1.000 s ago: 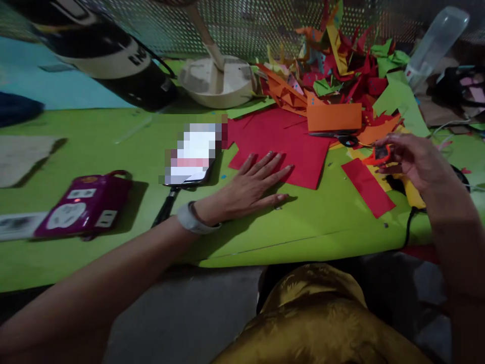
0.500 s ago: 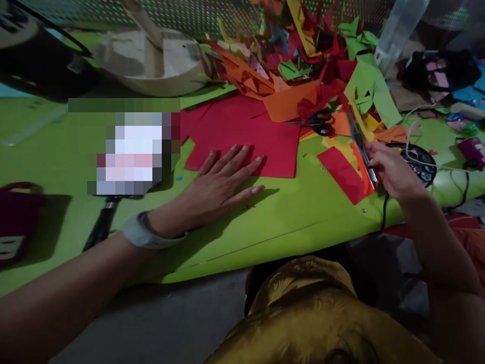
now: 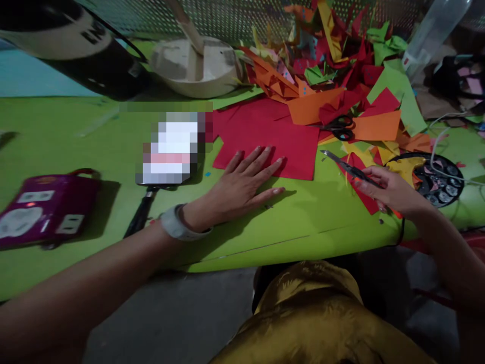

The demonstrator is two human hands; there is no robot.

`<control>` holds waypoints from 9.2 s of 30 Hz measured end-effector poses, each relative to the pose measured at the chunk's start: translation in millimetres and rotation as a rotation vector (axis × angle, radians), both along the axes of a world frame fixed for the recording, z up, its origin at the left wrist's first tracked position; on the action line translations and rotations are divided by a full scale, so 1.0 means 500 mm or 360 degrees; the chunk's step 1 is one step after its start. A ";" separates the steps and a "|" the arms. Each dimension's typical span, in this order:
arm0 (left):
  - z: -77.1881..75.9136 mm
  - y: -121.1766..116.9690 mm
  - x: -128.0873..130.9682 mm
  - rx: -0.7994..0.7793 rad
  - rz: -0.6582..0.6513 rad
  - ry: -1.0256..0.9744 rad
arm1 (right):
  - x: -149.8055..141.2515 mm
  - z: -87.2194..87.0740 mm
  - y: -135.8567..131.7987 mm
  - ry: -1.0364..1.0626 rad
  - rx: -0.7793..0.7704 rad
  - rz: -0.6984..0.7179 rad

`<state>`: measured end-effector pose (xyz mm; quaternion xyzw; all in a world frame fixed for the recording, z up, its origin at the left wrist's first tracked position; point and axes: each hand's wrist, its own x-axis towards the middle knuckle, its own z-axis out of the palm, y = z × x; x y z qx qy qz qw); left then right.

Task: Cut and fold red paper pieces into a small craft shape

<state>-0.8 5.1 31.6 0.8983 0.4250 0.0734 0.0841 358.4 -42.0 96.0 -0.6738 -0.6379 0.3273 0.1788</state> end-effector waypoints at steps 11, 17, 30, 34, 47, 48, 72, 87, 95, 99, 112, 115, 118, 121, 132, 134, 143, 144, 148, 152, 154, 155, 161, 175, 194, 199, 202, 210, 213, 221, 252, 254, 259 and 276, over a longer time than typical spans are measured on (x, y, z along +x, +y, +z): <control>-0.012 0.000 -0.018 0.0032 -0.0066 -0.0112 | 0.000 -0.016 -0.032 -0.0263 0.0124 0.0537; -0.012 -0.001 -0.019 0.0028 -0.0044 -0.0121 | -0.021 -0.009 -0.021 -0.0241 0.0118 0.0602; -0.015 -0.002 -0.018 0.0077 -0.0054 -0.0112 | -0.019 -0.007 -0.017 -0.0291 0.0152 0.0636; -0.017 -0.003 -0.018 0.0092 -0.0045 -0.0116 | -0.022 -0.013 -0.014 -0.0301 0.0136 0.0671; -0.014 -0.002 -0.018 0.0056 -0.0052 -0.0128 | -0.053 -0.025 0.018 -0.0879 0.0414 0.0880; -0.014 -0.002 -0.018 0.0054 -0.0050 -0.0128 | -0.056 -0.026 0.019 -0.0899 0.0432 0.0872; 0.017 -0.012 -0.002 -0.0051 0.0031 -0.0044 | -0.072 -0.049 0.013 -0.0967 0.0743 0.0907; 0.003 -0.012 -0.037 -0.0046 -0.0170 0.0009 | -0.072 -0.058 0.043 -0.0913 0.0873 0.0915; 0.003 -0.017 -0.033 0.0002 -0.0157 -0.0010 | -0.051 -0.058 0.030 -0.0899 0.0938 0.0901; 0.003 -0.018 -0.033 0.0008 -0.0145 -0.0006 | -0.068 -0.056 0.031 -0.0956 0.0955 0.0896; 0.005 -0.019 -0.032 0.0016 -0.0134 -0.0029 | -0.092 -0.046 0.028 -0.0949 0.0891 0.0911; 0.005 -0.018 -0.033 0.0004 -0.0137 -0.0016 | -0.106 -0.045 0.032 -0.0934 0.0891 0.0947; 0.004 -0.018 -0.031 0.0013 -0.0149 -0.0005 | -0.112 -0.044 0.031 -0.0924 0.0908 0.0957; 0.007 -0.026 -0.020 0.0028 -0.0113 -0.0002 | -0.108 -0.045 0.032 -0.0939 0.0918 0.0943; 0.031 0.018 -0.054 0.0035 -0.0037 -0.0057 | -0.062 -0.036 0.046 -0.0967 0.0796 0.0949; 0.016 0.033 -0.065 -0.0054 -0.0051 -0.0034 | -0.074 -0.030 0.046 -0.0982 0.0779 0.0949; -0.003 0.041 -0.075 -0.0080 -0.0122 -0.0048 | -0.054 -0.025 0.045 -0.0895 0.0811 0.0880; -0.002 0.040 -0.073 -0.0079 -0.0106 -0.0052 | -0.053 -0.028 0.045 -0.0900 0.0826 0.0857; -0.001 0.028 -0.057 -0.0102 -0.0005 -0.0044 | -0.069 -0.038 0.049 -0.0906 0.0846 0.0852; -0.008 0.015 -0.041 -0.0097 0.0073 -0.0068 | -0.093 -0.041 0.055 -0.0885 0.0821 0.0879; -0.008 0.011 -0.038 -0.0092 0.0075 -0.0064 | -0.099 -0.041 0.057 -0.0893 0.0812 0.0906; -0.007 0.010 -0.036 -0.0094 0.0068 -0.0056 | -0.099 -0.041 0.057 -0.0900 0.0815 0.0919; 0.013 0.007 -0.031 -0.0164 0.0102 0.0006 | -0.101 -0.040 0.060 -0.0895 0.0816 0.0958; 0.018 0.010 -0.032 -0.0142 0.0032 0.0029 | -0.117 -0.040 0.057 -0.0817 0.0869 0.1043; 0.038 0.073 -0.092 -0.0231 -0.0081 0.0025 | -0.111 -0.044 0.073 -0.0869 0.0873 0.1067; 0.018 0.079 -0.104 -0.0129 -0.0272 0.0028 | -0.128 -0.044 0.071 -0.0914 0.0902 0.1119; 0.015 0.083 -0.108 -0.0099 -0.0342 0.0031 | -0.122 -0.045 0.069 -0.0898 0.0969 0.1152; 0.021 0.083 -0.105 -0.0107 -0.0333 0.0028 | -0.149 -0.039 0.074 -0.0920 0.0859 0.1138; 0.019 0.084 -0.106 -0.0064 -0.0366 0.0015 | -0.147 -0.034 0.072 -0.0924 0.0881 0.1169; 0.031 0.082 -0.099 -0.0130 -0.0327 0.0008 | -0.163 -0.034 0.085 -0.0882 0.0895 0.1207; 0.058 0.082 -0.089 -0.0275 -0.0247 0.0076 | -0.236 -0.042 0.098 -0.0799 0.0887 0.1236; 0.062 0.085 -0.091 -0.0306 -0.0271 0.0063 | -0.241 -0.040 0.098 -0.0792 0.0888 0.1285; 0.069 0.093 -0.091 -0.0348 -0.0309 0.0077 | -0.253 -0.040 0.104 -0.0786 0.0878 0.1289; 0.038 0.086 -0.096 -0.0142 -0.0373 -0.0010 | -0.232 -0.023 0.053 -0.0479 0.0821 0.1516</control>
